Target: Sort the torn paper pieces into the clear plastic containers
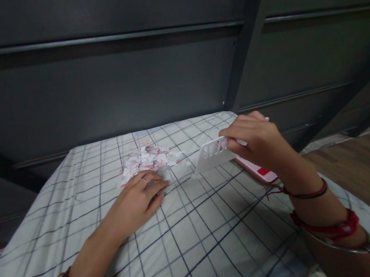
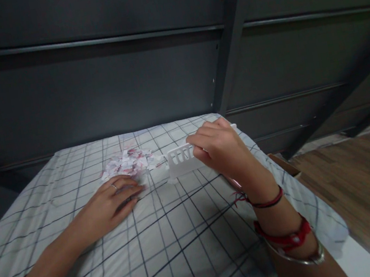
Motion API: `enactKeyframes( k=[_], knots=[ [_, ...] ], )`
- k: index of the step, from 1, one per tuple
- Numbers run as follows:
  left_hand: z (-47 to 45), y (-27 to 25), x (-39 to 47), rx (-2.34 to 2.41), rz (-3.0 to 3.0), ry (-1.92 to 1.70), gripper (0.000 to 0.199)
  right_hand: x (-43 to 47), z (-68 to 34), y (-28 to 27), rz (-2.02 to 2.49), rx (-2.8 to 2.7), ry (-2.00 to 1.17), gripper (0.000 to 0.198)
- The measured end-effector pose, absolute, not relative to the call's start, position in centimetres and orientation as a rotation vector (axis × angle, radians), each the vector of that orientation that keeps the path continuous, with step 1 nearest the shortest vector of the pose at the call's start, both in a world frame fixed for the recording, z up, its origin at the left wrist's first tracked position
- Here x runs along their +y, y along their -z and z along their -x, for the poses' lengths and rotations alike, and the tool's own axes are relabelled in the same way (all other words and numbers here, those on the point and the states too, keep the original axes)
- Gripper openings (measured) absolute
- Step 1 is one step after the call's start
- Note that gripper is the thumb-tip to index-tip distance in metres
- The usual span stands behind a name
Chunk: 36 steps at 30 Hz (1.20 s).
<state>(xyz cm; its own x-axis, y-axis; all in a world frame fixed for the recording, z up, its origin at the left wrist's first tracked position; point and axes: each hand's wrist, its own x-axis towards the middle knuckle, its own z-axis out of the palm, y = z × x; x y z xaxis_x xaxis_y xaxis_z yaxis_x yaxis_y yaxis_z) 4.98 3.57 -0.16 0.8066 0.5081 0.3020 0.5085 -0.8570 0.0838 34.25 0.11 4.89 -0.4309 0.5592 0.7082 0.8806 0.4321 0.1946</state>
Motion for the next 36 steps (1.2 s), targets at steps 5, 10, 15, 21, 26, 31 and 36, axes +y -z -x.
enactKeyframes(
  k=[5, 10, 15, 21, 26, 31, 36],
  knots=[
    [-4.9, 0.3, 3.7, -0.832, 2.977, 0.536, 0.026, 0.1, -34.3, -4.9, 1.278, -2.089, 0.803, 0.022],
    [-4.9, 0.3, 3.7, -0.832, 2.971, 0.511, 0.026, 0.1, -34.3, -4.8, 1.256, -2.120, 0.768, 0.022],
    [-4.9, 0.3, 3.7, -0.818, 2.968, 0.495, 0.027, 0.0, -34.6, -4.8, 1.318, -2.035, 0.848, 0.019],
    [-4.9, 0.3, 3.6, -0.822, 2.955, 0.478, 0.028, 0.0, -35.1, -4.7, 1.354, -2.024, 0.909, 0.020],
    [-4.9, 0.3, 3.7, -0.811, 2.951, 0.474, 0.028, -0.1, -35.3, -5.0, 1.307, -2.081, 0.849, 0.021],
    [-4.9, 0.3, 3.7, -0.793, 2.951, 0.483, 0.027, -0.3, -35.3, -5.2, 1.228, -2.105, 0.798, 0.021],
    [-4.9, 0.3, 3.7, -0.792, 2.965, 0.469, 0.027, -0.3, -35.5, -5.1, 1.232, -2.123, 0.794, 0.020]
  ],
)
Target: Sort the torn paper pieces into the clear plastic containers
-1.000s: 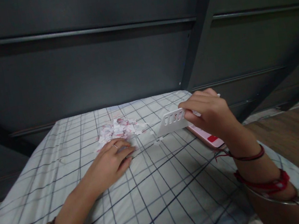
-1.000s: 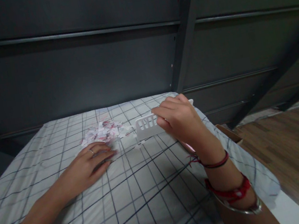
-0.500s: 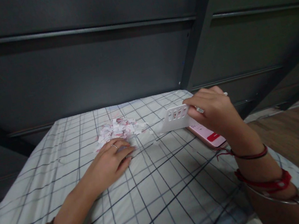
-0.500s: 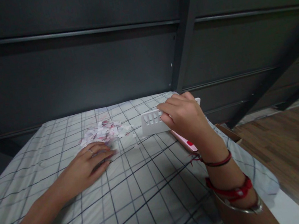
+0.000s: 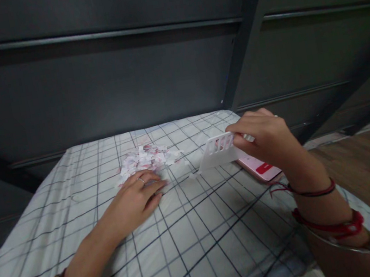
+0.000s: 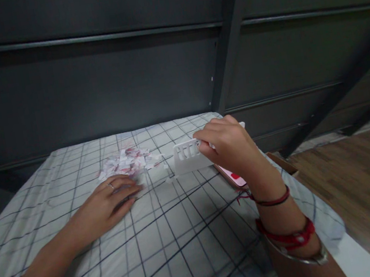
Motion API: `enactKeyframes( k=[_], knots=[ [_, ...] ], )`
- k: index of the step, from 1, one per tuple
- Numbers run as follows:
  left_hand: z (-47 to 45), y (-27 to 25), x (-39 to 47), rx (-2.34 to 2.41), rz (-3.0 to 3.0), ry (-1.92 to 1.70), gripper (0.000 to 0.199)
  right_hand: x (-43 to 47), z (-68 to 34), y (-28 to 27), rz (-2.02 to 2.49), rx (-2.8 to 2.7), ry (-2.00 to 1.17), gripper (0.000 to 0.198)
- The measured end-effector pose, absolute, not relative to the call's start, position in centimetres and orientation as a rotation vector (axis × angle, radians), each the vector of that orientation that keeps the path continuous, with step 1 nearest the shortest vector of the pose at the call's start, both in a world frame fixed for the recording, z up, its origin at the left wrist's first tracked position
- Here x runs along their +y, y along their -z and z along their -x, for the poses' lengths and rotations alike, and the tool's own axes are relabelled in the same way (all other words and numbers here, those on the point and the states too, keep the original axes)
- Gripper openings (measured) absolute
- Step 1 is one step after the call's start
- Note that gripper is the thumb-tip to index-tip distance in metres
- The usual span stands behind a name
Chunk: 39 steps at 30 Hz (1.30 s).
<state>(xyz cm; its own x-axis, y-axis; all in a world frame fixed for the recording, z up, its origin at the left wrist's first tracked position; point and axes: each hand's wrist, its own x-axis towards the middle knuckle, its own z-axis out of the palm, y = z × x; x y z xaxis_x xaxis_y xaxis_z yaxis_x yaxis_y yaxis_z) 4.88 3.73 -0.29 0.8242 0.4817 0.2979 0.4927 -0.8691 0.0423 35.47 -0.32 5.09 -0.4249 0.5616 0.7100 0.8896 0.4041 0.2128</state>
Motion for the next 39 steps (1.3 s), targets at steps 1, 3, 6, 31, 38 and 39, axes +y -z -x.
enactKeyframes(
  k=[1, 3, 6, 31, 38, 39],
  knots=[
    [-4.87, 0.31, 3.73, -0.796, 2.966, 0.468, 0.028, -0.35, -35.46, -5.11, 1.222, -2.142, 0.768, 0.020],
    [-4.84, 0.33, 3.75, -0.800, 2.966, 0.463, 0.027, -0.45, -35.36, -5.20, 1.191, -2.178, 0.710, 0.019],
    [-4.83, 0.36, 3.76, -0.798, 2.973, 0.450, 0.028, -0.58, -35.10, -5.32, 1.174, -2.164, 0.702, 0.018],
    [-5.09, 0.16, 3.67, -0.750, 2.985, 0.458, 0.026, -0.41, -34.89, -5.01, 1.209, -2.121, 0.809, 0.018],
    [-5.07, 0.04, 3.59, -0.746, 2.991, 0.460, 0.026, -0.11, -34.93, -4.77, 1.311, -1.960, 0.970, 0.018],
    [-5.08, 0.02, 3.58, -0.741, 2.993, 0.466, 0.026, -0.06, -34.85, -4.72, 1.315, -1.934, 0.985, 0.018]
  ],
)
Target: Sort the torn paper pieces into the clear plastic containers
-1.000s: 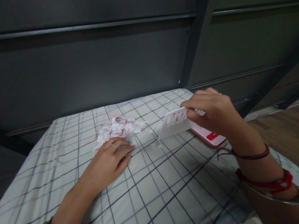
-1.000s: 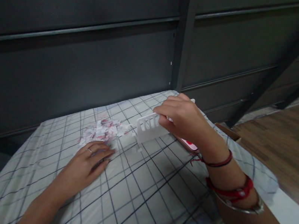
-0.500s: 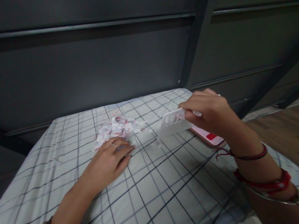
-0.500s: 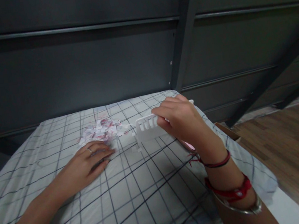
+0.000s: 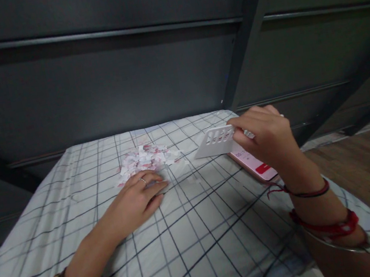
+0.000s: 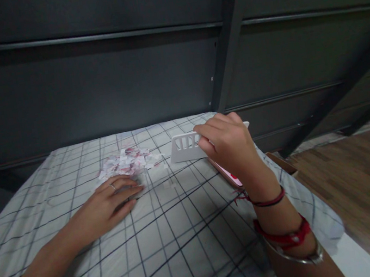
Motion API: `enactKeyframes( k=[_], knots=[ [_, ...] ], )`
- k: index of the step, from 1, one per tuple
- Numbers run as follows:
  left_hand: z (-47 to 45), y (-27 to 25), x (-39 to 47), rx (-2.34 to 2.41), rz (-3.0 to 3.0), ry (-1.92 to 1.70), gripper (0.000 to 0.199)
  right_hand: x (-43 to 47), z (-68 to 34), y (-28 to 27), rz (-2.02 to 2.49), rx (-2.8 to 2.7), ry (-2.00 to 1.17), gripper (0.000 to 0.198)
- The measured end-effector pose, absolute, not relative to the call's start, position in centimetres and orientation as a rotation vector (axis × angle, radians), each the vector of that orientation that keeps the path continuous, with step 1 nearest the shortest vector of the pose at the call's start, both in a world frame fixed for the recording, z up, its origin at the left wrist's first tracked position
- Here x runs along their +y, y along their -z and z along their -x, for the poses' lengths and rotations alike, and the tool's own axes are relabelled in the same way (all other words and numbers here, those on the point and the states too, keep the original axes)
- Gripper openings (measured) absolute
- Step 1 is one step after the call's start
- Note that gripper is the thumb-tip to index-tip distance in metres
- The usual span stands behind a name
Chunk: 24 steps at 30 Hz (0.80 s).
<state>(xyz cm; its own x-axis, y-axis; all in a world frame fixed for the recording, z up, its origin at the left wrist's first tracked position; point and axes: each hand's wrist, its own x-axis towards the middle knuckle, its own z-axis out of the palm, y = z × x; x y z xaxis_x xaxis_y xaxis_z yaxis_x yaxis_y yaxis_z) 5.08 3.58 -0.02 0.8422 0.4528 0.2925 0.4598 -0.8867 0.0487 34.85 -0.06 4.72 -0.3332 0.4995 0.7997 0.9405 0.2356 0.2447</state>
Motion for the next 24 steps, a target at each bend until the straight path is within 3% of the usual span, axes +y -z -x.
enactKeyframes(
  k=[24],
  knots=[
    [-5.1, 0.0, 3.6, -0.736, 3.027, 0.484, 0.024, -0.6, -34.1, -5.0, 1.153, -2.206, 0.557, 0.015]
  ],
)
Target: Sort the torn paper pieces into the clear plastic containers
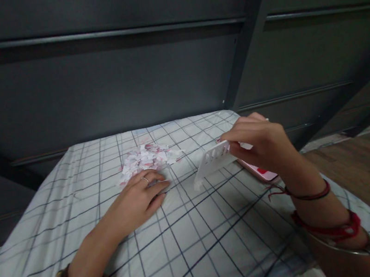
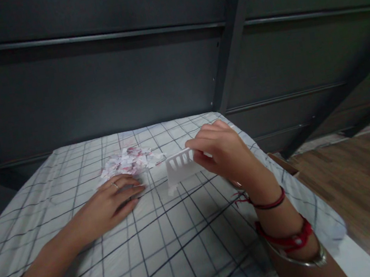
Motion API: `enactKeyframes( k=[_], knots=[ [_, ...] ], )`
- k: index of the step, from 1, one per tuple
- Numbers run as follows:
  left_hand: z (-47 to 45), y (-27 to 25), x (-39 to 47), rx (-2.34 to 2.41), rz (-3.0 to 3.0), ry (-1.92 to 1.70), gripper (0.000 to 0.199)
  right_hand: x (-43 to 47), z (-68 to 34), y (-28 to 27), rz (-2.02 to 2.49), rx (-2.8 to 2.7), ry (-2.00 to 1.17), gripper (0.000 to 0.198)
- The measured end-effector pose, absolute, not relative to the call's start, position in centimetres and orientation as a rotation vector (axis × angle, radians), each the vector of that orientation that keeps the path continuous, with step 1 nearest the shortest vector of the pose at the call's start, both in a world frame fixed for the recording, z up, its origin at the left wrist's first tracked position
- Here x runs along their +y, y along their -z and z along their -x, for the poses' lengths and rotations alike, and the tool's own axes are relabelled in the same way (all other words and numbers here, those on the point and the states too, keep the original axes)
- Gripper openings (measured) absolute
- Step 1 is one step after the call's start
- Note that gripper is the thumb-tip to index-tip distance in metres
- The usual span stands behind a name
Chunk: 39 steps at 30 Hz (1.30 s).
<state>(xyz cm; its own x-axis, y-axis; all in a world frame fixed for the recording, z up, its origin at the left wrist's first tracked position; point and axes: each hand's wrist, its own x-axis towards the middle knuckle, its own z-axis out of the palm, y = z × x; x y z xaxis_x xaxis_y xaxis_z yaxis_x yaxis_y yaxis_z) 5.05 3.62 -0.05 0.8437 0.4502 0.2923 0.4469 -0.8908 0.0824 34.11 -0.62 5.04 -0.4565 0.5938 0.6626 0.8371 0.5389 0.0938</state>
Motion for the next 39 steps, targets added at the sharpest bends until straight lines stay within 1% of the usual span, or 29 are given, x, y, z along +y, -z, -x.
enactKeyframes(
  k=[9, 19, 26, 31, 39],
  knots=[
    [-5.2, -0.3, 3.4, 0.717, -3.001, -0.472, 0.025, -1.2, -34.0, -5.3, 1.119, -2.217, 0.418, 0.016],
    [-5.4, -0.4, 2.6, 0.524, -2.952, -0.512, 0.022, -3.0, -34.0, -5.4, 1.161, -2.234, 0.456, 0.016],
    [-5.8, -0.9, 1.6, 0.407, -2.909, -0.476, 0.029, -5.6, -33.4, -5.8, 1.214, -2.203, 0.490, 0.016],
    [-5.9, -0.9, 1.5, 0.375, -2.914, -0.463, 0.030, -6.7, -33.0, -6.1, 1.214, -2.279, 0.397, 0.016],
    [-6.0, -1.1, 1.3, 0.365, -2.911, -0.400, 0.035, -8.1, -32.7, -6.3, 1.202, -2.274, 0.417, 0.016]
  ],
)
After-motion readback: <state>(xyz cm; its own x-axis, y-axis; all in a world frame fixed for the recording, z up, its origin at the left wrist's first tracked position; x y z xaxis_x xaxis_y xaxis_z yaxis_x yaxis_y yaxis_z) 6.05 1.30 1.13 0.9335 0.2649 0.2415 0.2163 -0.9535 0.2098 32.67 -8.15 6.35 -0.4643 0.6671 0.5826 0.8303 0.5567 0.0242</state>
